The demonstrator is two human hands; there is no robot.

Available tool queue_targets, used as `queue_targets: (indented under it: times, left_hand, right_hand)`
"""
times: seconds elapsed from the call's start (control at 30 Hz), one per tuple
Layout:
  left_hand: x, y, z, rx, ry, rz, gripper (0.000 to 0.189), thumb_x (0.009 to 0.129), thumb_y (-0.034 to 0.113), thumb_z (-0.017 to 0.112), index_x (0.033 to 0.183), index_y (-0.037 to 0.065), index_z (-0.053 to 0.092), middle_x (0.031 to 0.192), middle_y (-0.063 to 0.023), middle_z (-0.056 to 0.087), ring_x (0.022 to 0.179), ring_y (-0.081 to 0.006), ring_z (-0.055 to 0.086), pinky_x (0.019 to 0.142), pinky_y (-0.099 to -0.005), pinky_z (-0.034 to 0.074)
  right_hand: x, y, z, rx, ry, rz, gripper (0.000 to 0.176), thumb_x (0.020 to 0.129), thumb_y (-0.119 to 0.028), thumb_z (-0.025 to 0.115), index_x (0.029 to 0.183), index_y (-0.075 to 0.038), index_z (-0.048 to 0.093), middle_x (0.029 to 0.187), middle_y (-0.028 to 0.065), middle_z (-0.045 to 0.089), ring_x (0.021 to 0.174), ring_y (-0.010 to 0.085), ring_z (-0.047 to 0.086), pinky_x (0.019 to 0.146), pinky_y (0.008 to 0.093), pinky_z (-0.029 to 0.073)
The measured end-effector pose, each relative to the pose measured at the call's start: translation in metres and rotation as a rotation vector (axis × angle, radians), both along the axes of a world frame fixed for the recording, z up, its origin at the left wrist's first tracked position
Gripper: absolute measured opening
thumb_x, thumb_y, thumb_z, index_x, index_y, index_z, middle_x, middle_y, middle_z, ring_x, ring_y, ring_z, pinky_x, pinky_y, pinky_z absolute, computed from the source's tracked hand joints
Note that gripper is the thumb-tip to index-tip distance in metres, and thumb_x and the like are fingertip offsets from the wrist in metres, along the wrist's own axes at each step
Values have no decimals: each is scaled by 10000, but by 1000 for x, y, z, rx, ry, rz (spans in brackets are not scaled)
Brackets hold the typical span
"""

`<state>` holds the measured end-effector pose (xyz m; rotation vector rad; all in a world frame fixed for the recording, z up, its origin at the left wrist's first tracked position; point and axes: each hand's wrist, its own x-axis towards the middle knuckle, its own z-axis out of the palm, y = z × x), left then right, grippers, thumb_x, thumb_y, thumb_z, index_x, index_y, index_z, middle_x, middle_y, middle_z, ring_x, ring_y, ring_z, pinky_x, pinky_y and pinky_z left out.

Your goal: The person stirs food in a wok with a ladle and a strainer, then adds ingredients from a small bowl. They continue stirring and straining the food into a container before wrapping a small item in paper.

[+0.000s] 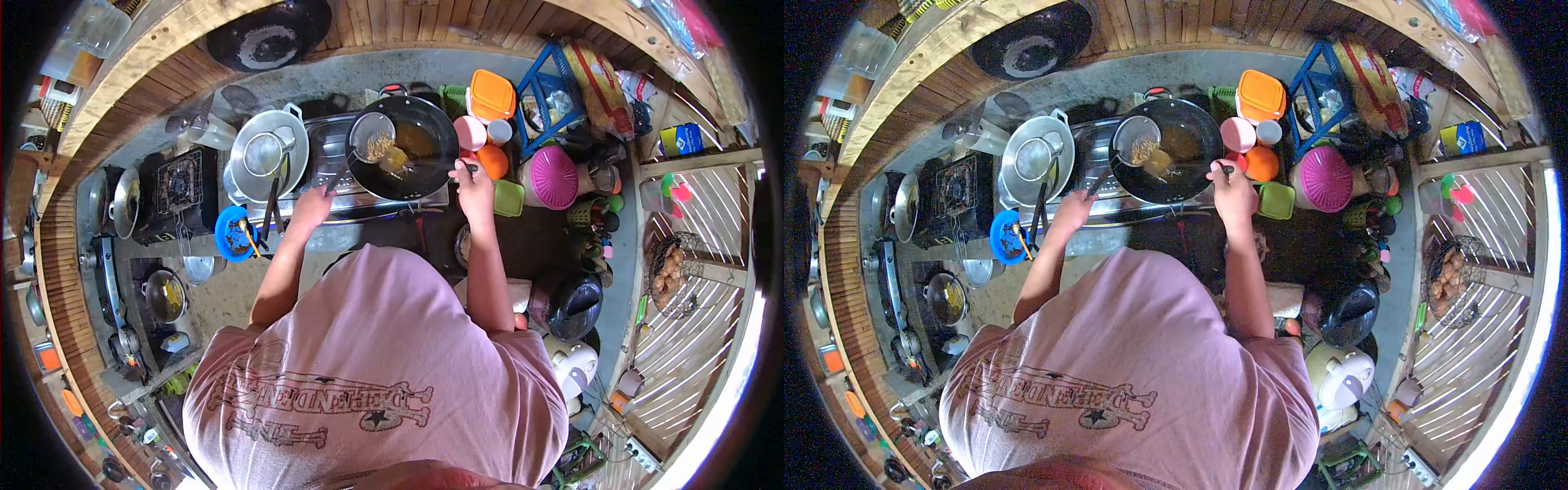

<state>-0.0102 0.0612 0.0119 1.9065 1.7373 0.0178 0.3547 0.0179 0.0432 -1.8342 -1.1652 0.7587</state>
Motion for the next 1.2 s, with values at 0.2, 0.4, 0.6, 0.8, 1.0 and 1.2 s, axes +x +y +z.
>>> queue_targets:
  times: [0.2,0.4,0.6,0.8,1.0,1.2]
  left_hand:
    - [0,-2,-5,-28,-70,31,424,964,397,540,1015,-5,666,953,-294,669,951,-472,633,831,-552,476]
    - [1,-4,-1,-50,-97,19,399,961,387,536,1077,32,679,965,-284,672,951,-474,633,819,-538,480]
    - [4,-6,-3,-55,-11,18,411,971,386,516,1002,2,657,976,-263,678,953,-453,642,835,-552,485]
    - [-8,-3,-11,-70,-4,29,366,961,342,493,1079,34,650,1000,-260,682,948,-447,656,833,-565,506]
    - [-18,4,-15,-15,-39,-21,401,980,388,499,1136,46,637,1009,-256,683,967,-446,650,843,-554,498]
    - [-11,0,2,-2,-51,29,408,978,402,505,1172,72,645,1022,-255,686,968,-447,655,860,-551,507]
  right_hand:
    - [5,-8,12,236,129,-2,289,970,-304,640,1076,-37,671,900,192,726,855,272,710,812,383,519]
    - [11,-10,37,152,-447,94,242,955,-237,647,1068,-25,681,867,213,705,785,332,691,764,376,525]
    - [2,-3,0,112,142,74,245,971,-221,636,1078,-3,668,883,164,732,830,232,706,773,327,528]
    - [2,-14,37,120,102,10,228,994,-170,610,1116,18,650,876,122,735,776,151,678,730,286,527]
    - [4,-13,38,78,-85,94,242,985,-186,614,1098,22,661,854,136,733,772,167,691,730,313,532]
    - [-8,-8,4,6,80,49,296,993,-244,612,1097,30,655,874,130,739,679,118,633,630,284,500]
